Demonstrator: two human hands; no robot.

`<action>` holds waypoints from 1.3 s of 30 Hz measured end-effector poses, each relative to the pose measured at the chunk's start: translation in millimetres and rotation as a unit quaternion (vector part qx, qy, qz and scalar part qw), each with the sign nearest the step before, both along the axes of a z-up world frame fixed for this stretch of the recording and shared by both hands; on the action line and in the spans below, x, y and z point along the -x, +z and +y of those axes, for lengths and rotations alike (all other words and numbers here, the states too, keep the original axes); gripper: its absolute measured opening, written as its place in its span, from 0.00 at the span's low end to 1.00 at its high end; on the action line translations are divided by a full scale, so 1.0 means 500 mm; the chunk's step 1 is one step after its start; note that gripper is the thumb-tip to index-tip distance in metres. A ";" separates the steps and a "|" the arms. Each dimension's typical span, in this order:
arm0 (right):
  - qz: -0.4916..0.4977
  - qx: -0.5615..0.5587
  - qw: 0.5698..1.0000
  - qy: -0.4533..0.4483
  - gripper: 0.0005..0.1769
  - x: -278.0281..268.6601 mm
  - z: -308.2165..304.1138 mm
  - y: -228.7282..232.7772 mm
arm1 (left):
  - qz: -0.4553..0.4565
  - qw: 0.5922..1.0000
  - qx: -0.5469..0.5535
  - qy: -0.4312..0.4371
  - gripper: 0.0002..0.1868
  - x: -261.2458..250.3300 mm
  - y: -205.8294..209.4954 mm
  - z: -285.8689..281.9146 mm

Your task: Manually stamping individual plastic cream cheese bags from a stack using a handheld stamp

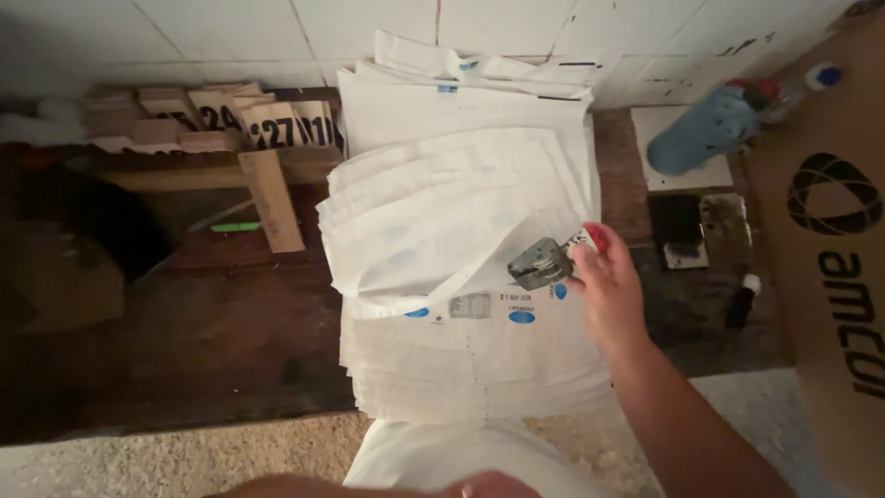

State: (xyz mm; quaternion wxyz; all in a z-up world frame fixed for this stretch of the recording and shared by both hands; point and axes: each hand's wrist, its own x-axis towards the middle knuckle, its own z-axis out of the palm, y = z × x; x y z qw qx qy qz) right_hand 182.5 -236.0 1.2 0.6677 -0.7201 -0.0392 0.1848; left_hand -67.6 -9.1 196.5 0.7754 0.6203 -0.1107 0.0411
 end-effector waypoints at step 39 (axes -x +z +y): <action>-0.350 0.113 0.920 0.138 0.30 0.086 -0.095 0.019 | 0.211 0.806 -0.523 0.181 0.09 -0.160 -0.414 0.009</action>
